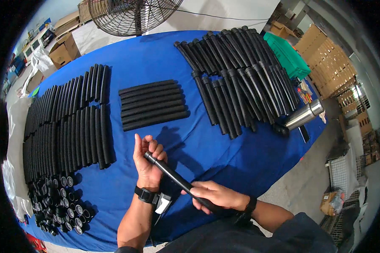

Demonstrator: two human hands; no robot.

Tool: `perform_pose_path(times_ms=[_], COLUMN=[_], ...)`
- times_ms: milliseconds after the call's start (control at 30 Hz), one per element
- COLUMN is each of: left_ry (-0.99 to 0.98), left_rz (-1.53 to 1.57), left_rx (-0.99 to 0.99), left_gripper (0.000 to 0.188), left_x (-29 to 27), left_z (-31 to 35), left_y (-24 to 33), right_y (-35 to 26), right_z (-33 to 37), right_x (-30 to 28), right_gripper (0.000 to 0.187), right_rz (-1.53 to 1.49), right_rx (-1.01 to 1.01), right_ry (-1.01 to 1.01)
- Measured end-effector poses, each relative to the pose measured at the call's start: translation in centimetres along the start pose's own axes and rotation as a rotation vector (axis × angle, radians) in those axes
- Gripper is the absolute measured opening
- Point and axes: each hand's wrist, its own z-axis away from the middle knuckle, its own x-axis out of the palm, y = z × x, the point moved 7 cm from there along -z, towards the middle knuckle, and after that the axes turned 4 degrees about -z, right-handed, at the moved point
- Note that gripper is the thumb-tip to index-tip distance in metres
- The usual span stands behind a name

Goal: The person repeatedly picks up a black cylindrical pole and a small black cap, inserts the cap into the pole's end, and places the assembled unit on a blue-covered table. The person handles the items one at a time, organizing them into a growing pile.

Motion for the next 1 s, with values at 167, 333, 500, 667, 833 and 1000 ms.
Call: perform_pose_path(times_ms=[167,333,500,667,833,1000], left_ry=[0.107,-0.056,-0.078,-0.120,-0.114,-0.121], left_rz=[-0.091,-0.149,-0.233,-0.329,-0.391,-0.401], left_rx=[0.031,0.037,0.009,0.011,0.017,0.021], left_gripper=[0.044,0.058,0.063,0.058,0.055,0.052], left_x=[0.2,2.7,0.1,0.3,-0.1,0.0], left_z=[0.0,1.0,-0.3,-0.7,-0.5,-0.4], left_y=[-0.2,0.0,-0.2,-0.8,-0.6,-0.5], right_y=[-3.4,-5.9,-13.6,-17.3,-17.9,-19.6], right_z=[0.4,2.0,6.7,9.0,6.8,5.5], right_x=[-1.4,-1.2,-9.0,-23.9,-27.1,-27.7], right_gripper=[0.032,0.027,0.029,0.030,0.034,0.036], right_rz=[0.986,1.070,1.324,1.566,1.583,1.581], right_rx=[-0.509,-0.630,-0.820,-0.617,-0.475,-0.375], right_ry=[0.434,0.451,1.025,1.362,1.336,1.347])
